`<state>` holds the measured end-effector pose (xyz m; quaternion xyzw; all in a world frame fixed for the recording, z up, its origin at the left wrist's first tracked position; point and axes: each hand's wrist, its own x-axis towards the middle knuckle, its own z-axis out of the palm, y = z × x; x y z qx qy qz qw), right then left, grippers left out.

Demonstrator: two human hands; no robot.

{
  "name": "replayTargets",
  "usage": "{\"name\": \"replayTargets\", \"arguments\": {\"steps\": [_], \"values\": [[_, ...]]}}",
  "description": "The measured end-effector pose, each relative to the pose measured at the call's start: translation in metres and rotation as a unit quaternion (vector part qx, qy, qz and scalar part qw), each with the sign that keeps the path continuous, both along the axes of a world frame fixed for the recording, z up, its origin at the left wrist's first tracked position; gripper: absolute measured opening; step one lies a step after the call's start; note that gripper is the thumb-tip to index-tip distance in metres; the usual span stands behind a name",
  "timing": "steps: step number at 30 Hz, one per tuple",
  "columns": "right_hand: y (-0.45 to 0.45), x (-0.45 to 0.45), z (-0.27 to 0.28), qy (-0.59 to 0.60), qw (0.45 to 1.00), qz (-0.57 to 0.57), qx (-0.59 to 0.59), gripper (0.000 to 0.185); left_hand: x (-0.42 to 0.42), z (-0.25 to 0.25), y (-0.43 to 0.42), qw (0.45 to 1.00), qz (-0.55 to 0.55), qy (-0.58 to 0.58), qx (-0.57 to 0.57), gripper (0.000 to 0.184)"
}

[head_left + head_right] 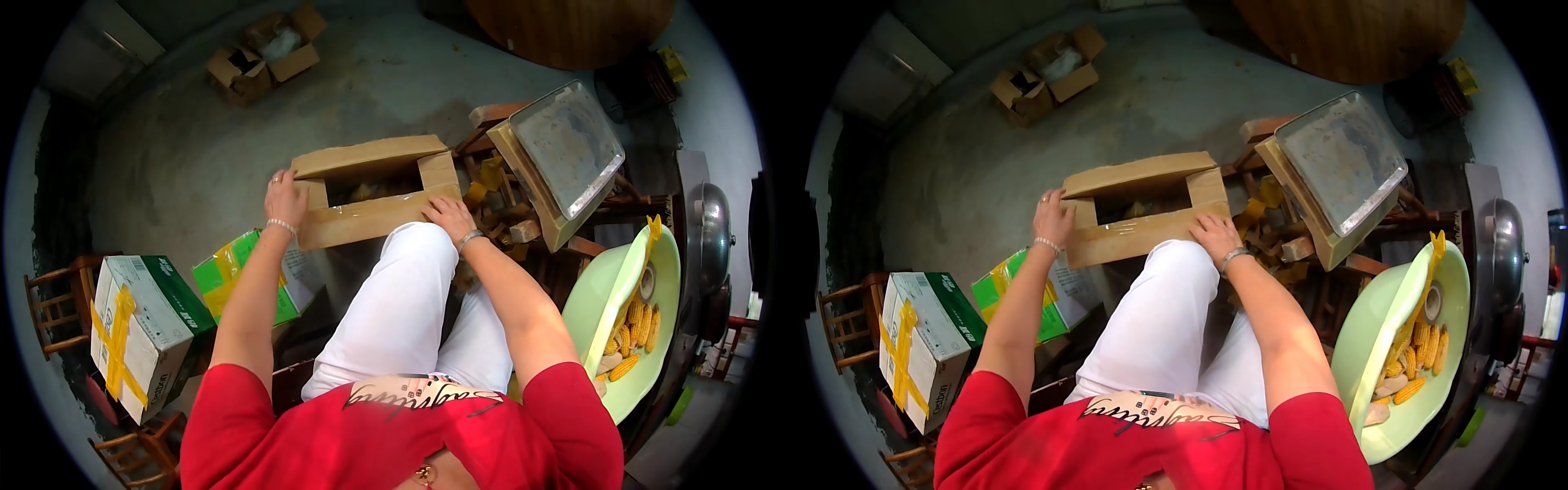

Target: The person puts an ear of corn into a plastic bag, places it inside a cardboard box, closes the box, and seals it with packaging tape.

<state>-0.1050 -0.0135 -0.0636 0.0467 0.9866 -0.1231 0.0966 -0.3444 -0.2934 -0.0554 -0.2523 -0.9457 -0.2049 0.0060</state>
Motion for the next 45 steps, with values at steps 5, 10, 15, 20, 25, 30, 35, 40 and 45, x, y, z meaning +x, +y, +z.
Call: {"name": "replayTargets", "arguments": {"steps": [5,10,15,20,25,30,35,40,45], "values": [[-0.004,-0.002,-0.005,-0.020,0.999,-0.029,-0.006,0.036,-0.055,-0.013,0.052,0.996,-0.038,-0.051,-0.067,0.051],[-0.007,-0.005,-0.007,-0.047,0.998,-0.048,-0.012,0.037,-0.056,-0.019,0.108,0.974,-0.119,-0.115,-0.153,0.054],[-0.003,-0.003,-0.015,-0.059,0.996,-0.058,-0.033,0.036,-0.053,-0.034,0.137,0.957,-0.111,-0.178,-0.202,0.057],[-0.002,-0.001,-0.016,-0.059,0.994,-0.069,-0.061,0.038,-0.056,-0.044,0.147,0.940,-0.111,-0.214,-0.240,0.057],[-0.002,0.003,-0.020,-0.043,0.996,-0.059,-0.053,0.037,-0.059,-0.002,0.152,0.940,-0.147,-0.187,-0.243,0.050],[-0.003,-0.001,-0.019,-0.017,0.999,-0.040,-0.013,0.035,-0.062,0.036,0.131,0.955,-0.272,-0.076,-0.091,0.032],[-0.001,0.000,-0.011,-0.008,1.000,-0.021,-0.011,0.033,0.020,0.028,0.090,0.933,-0.345,0.094,-0.048,0.012],[-0.002,0.007,-0.005,0.013,1.000,-0.009,-0.017,0.031,0.066,-0.007,0.076,0.947,-0.270,0.175,-0.024,0.022],[-0.004,0.002,0.009,0.016,0.999,-0.035,0.002,0.035,0.060,-0.022,0.072,0.940,-0.288,0.177,-0.050,0.027]]}}
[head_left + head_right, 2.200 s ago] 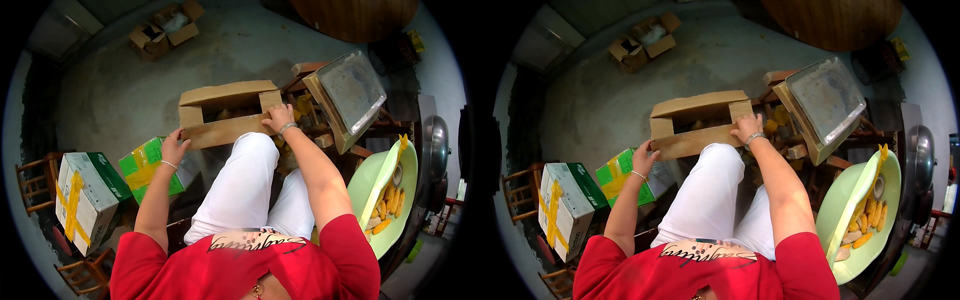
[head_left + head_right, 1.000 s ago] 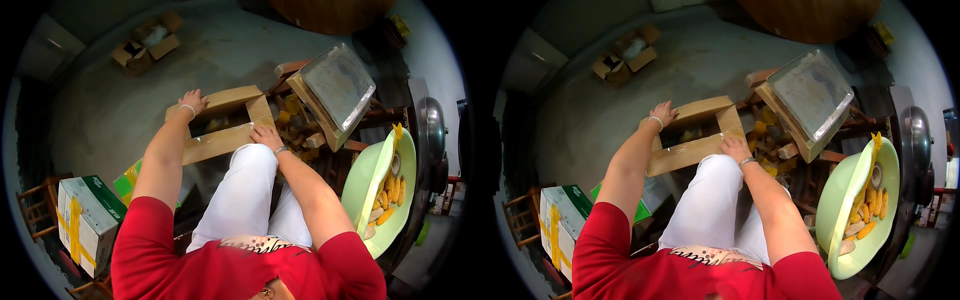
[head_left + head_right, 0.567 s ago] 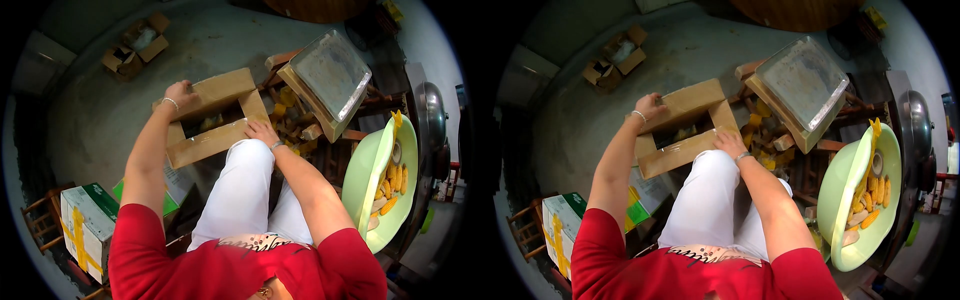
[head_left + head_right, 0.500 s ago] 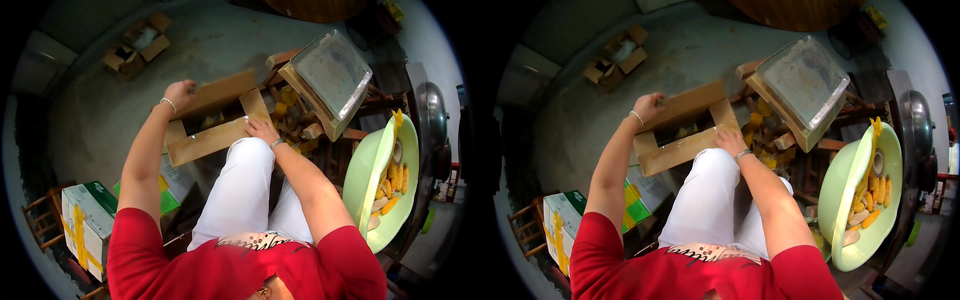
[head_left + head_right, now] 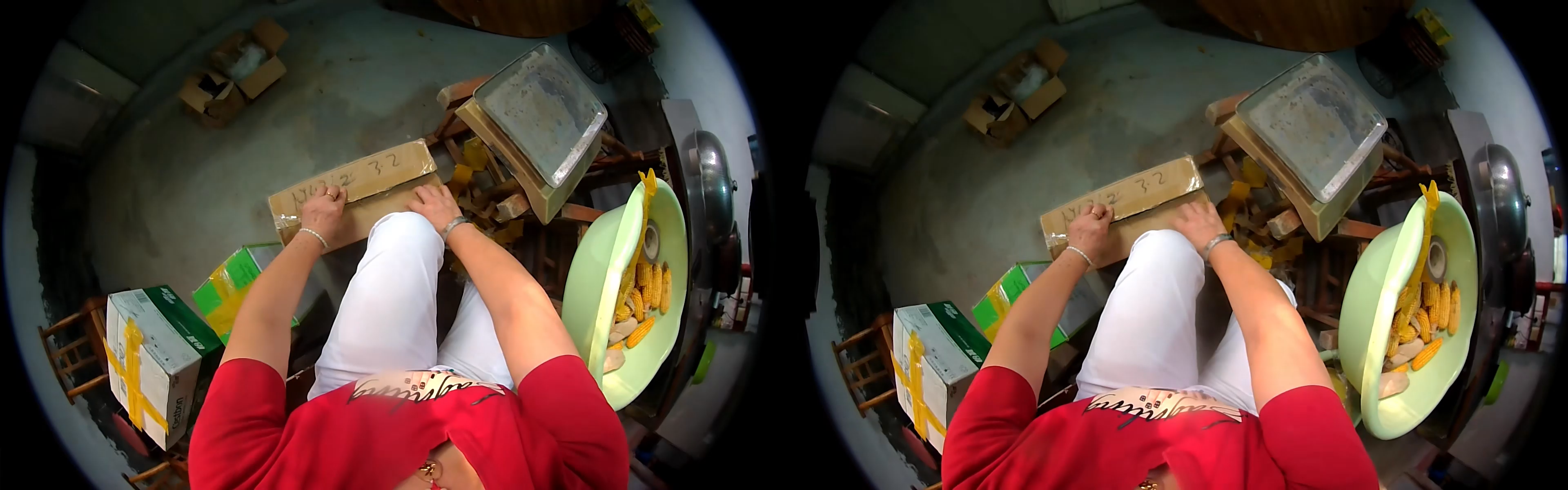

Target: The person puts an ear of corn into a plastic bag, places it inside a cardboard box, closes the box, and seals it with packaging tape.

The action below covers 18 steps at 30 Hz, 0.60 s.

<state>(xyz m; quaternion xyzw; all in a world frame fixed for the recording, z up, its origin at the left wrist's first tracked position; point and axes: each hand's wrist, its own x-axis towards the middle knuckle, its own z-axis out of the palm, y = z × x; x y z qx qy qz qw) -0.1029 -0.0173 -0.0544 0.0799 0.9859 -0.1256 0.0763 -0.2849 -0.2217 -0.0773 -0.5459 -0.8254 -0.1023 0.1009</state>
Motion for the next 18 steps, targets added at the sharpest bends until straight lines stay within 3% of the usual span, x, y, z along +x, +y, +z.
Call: {"name": "replayTargets", "arguments": {"steps": [5,8,14,17,18], "values": [[0.005,-0.006,0.013,0.059,0.992,0.000,0.116,0.063,-0.002,-0.005,0.000,1.000,-0.017,-0.005,-0.006,0.027],[0.012,-0.027,0.038,-0.097,0.991,0.021,0.085,0.081,-0.001,-0.003,0.002,1.000,-0.010,-0.020,0.001,0.026],[0.017,-0.042,0.040,-0.192,0.979,0.025,0.058,0.088,0.001,0.008,0.008,0.994,0.034,-0.080,-0.061,0.025],[0.019,-0.042,0.033,-0.199,0.978,0.029,0.058,0.089,0.009,0.019,0.014,0.997,0.029,-0.039,-0.068,0.035],[0.019,-0.042,0.032,-0.200,0.978,0.030,0.058,0.088,0.015,0.023,0.016,0.994,0.035,-0.073,-0.074,0.040]]}}
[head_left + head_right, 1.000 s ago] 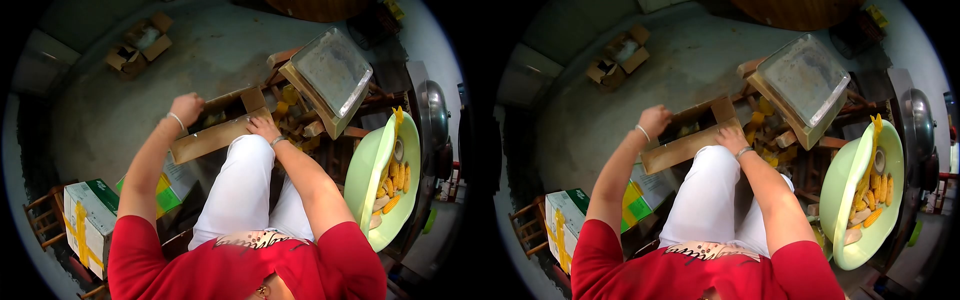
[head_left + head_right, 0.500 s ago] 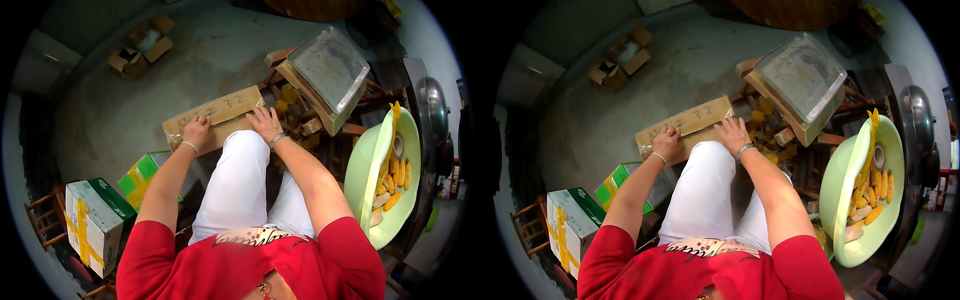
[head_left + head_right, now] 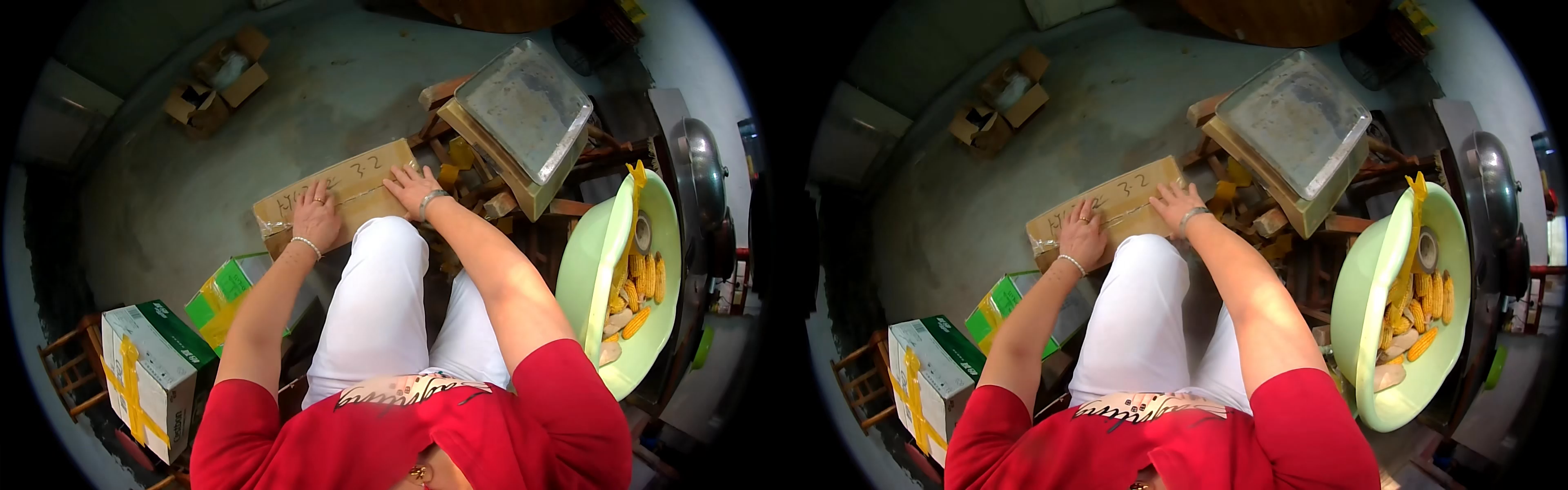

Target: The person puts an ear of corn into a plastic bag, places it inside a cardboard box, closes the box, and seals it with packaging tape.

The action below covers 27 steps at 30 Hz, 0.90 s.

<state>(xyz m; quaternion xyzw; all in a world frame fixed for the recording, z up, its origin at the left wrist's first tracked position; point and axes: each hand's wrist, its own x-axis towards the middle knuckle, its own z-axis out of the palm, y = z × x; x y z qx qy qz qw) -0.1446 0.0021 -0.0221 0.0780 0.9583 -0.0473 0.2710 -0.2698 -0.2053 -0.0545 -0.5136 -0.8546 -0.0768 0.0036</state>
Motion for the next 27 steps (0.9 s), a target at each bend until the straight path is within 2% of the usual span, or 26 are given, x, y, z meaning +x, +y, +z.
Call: {"name": "replayTargets", "arguments": {"steps": [2,8,11,14,17,20,24,27], "values": [[0.001,-0.001,-0.002,-0.001,1.000,0.001,0.001,0.088,0.011,0.005,0.005,0.998,0.015,-0.067,-0.011,0.050],[-0.003,-0.001,0.003,0.006,0.999,0.027,0.018,0.081,0.018,-0.008,0.005,0.996,0.025,-0.055,-0.070,0.055],[-0.008,0.012,-0.013,0.201,0.980,0.010,-0.003,0.074,0.019,-0.002,0.009,0.992,0.034,-0.074,-0.101,0.056],[-0.008,0.026,-0.004,0.045,0.999,-0.013,-0.015,0.059,0.019,-0.004,0.009,0.992,0.029,-0.066,-0.105,0.054],[-0.007,0.028,-0.006,0.202,0.977,-0.053,-0.040,0.053,0.016,-0.011,0.009,0.993,0.025,-0.058,-0.102,0.053],[-0.009,0.030,0.022,0.210,0.971,-0.090,-0.069,0.044,0.012,-0.016,0.010,0.993,0.014,-0.054,-0.105,0.054],[-0.006,0.052,0.056,0.155,0.980,-0.084,-0.093,0.030,0.009,-0.025,0.009,0.993,-0.009,-0.043,-0.109,0.052],[-0.001,0.072,0.089,0.084,0.988,-0.051,-0.119,0.030,0.006,-0.035,0.007,0.992,-0.028,-0.025,-0.117,0.049]]}}
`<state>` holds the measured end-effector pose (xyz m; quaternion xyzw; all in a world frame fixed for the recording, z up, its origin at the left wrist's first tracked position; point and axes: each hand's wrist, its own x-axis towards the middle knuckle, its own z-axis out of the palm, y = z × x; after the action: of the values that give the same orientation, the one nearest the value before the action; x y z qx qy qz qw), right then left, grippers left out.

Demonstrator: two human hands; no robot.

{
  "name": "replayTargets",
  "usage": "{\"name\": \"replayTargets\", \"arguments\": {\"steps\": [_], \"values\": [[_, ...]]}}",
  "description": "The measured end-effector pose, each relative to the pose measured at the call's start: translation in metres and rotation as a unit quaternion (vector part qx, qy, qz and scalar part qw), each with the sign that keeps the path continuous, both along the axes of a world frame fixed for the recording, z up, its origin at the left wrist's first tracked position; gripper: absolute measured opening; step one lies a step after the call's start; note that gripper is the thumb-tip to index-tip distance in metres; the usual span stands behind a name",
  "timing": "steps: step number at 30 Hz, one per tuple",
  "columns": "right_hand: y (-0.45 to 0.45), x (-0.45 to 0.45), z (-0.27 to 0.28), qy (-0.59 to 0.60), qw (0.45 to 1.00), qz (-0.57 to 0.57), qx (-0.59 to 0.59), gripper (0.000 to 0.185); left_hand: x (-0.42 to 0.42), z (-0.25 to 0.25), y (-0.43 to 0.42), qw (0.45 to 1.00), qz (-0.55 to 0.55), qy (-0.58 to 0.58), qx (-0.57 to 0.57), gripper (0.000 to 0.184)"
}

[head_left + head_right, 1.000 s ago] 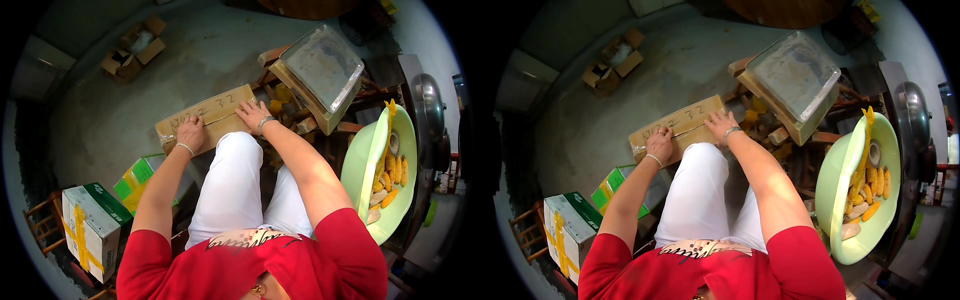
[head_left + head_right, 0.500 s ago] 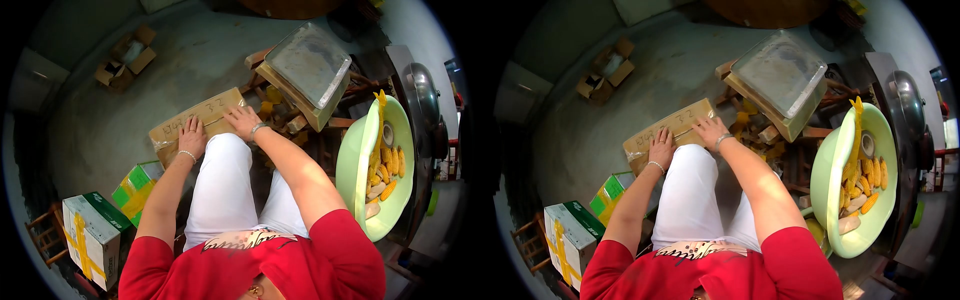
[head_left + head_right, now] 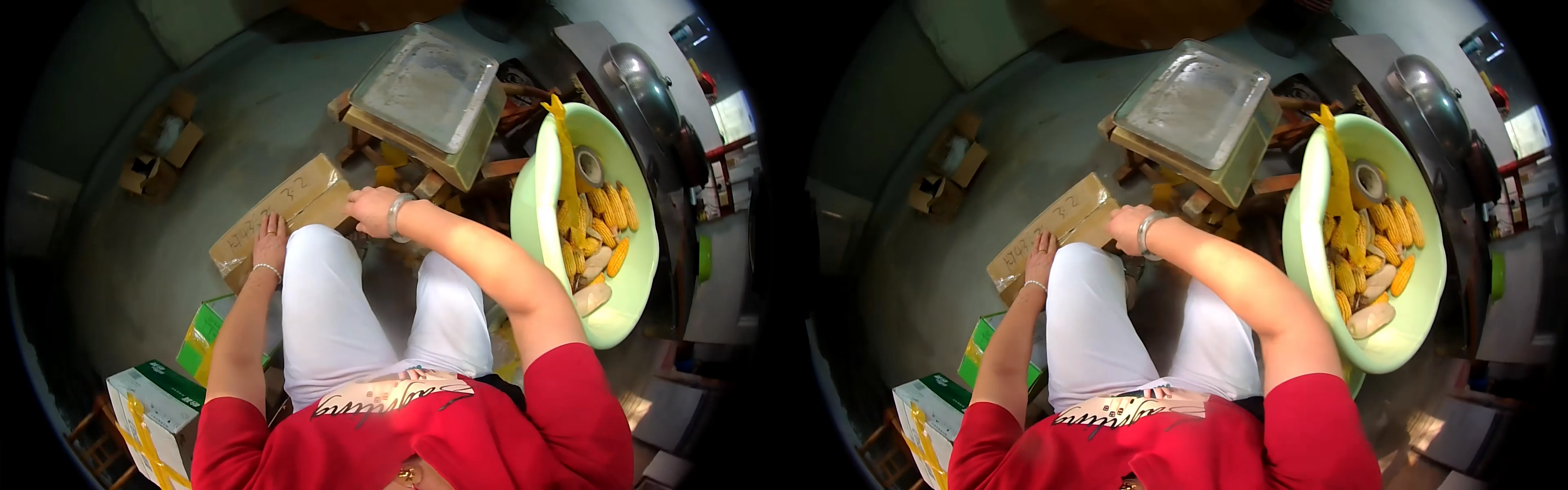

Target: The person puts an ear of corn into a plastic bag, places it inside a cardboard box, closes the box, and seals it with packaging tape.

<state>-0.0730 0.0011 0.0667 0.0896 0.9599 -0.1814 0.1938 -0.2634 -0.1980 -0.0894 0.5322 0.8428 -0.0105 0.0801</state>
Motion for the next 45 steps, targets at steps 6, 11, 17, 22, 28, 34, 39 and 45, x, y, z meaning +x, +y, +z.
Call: {"name": "replayTargets", "arguments": {"steps": [6,11,17,22,28,34,39,45], "values": [[0.008,0.069,0.099,0.285,0.958,0.015,-0.033,0.018,-0.002,0.017,0.012,1.000,-0.009,-0.018,0.010,0.036],[0.097,0.163,0.135,0.462,0.839,-0.236,0.162,0.027,-0.005,0.042,0.024,0.999,-0.033,0.006,-0.038,0.021],[0.209,0.313,0.083,0.356,0.681,-0.616,0.174,0.070,-0.007,0.049,0.034,0.998,-0.035,0.012,-0.057,0.019],[0.205,0.331,0.056,0.181,0.733,-0.650,0.086,0.096,0.001,0.073,0.027,0.996,-0.024,-0.017,-0.080,0.022],[0.210,0.347,0.051,0.181,0.735,-0.653,0.016,0.029,-0.007,0.056,0.022,0.998,-0.051,-0.031,-0.009,0.024],[0.201,0.355,0.089,0.326,0.695,-0.639,-0.050,0.037,-0.019,0.045,0.028,0.995,-0.050,-0.089,0.014,0.026],[0.179,0.304,0.159,0.413,0.733,-0.533,-0.085,0.041,-0.023,0.051,0.039,0.992,-0.030,-0.117,0.031,0.024],[0.133,0.186,0.228,0.390,0.812,-0.427,-0.076,0.038,-0.021,0.042,0.042,0.996,-0.032,-0.081,0.004,0.024]]}}
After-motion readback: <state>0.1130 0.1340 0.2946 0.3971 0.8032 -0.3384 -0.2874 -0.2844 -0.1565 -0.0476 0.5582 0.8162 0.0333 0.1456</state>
